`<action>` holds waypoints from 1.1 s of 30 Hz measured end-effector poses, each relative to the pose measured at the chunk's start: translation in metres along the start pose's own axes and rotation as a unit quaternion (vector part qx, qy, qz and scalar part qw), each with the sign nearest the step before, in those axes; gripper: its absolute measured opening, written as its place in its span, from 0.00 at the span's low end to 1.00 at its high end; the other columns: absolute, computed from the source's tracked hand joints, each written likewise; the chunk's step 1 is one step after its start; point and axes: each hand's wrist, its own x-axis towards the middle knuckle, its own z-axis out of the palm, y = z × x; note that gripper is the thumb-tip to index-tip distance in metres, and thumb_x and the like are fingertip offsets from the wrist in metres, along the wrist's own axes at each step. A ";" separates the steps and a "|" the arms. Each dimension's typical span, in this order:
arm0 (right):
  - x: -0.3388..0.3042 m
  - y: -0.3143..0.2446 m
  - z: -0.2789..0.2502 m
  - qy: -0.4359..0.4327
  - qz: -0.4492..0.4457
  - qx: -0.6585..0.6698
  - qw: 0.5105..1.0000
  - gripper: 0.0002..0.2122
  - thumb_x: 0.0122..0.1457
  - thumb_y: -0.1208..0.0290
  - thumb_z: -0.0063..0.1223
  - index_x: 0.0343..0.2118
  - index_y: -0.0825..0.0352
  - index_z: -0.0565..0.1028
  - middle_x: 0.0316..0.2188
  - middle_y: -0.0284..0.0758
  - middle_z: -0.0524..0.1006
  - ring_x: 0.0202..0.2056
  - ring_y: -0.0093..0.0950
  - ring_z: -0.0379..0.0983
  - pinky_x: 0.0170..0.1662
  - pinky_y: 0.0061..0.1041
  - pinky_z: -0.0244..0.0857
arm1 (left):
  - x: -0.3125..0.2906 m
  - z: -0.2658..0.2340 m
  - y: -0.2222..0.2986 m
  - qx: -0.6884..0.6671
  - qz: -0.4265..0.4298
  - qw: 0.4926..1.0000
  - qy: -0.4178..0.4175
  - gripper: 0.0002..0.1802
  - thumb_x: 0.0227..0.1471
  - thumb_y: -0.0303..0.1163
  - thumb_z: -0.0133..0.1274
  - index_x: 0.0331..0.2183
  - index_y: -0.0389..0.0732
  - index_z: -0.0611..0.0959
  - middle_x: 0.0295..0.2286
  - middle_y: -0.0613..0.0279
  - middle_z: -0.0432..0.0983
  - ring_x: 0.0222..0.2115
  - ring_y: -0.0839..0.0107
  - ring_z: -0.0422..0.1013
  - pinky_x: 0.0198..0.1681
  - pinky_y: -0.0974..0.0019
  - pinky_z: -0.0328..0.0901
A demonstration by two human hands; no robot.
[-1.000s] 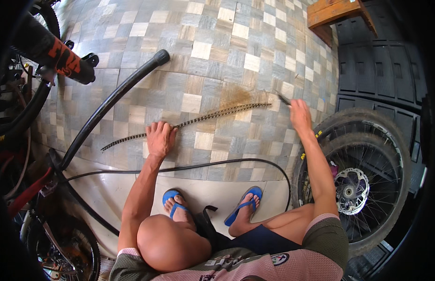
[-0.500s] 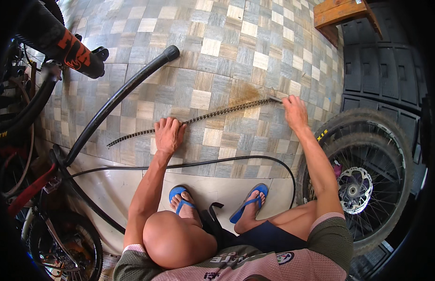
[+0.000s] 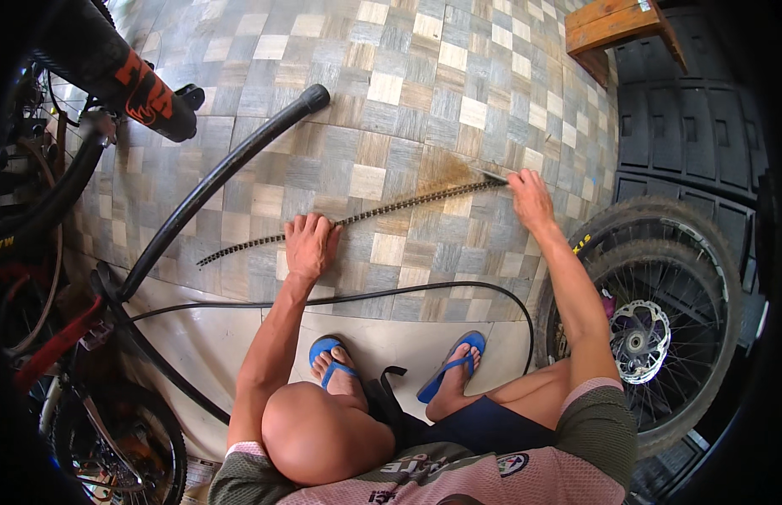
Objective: The person sits on the floor and scrubs a bicycle chain with a brush, then moves to a workbench to dip the brush into a container of liquid. The chain is handled and scrubbed repeatedly on the floor before the person stands and prepares cleaning supplies.
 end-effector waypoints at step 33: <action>-0.009 0.012 0.019 0.143 -0.071 -0.038 0.986 0.07 0.71 0.67 0.53 0.46 0.63 0.75 0.40 0.44 0.72 0.43 0.50 0.74 0.46 0.47 0.70 | 0.001 0.000 0.001 0.002 0.000 1.000 0.030 0.12 0.56 0.42 0.66 0.33 0.49 0.80 0.37 0.65 0.76 0.40 0.58 0.70 0.45 0.51 0.60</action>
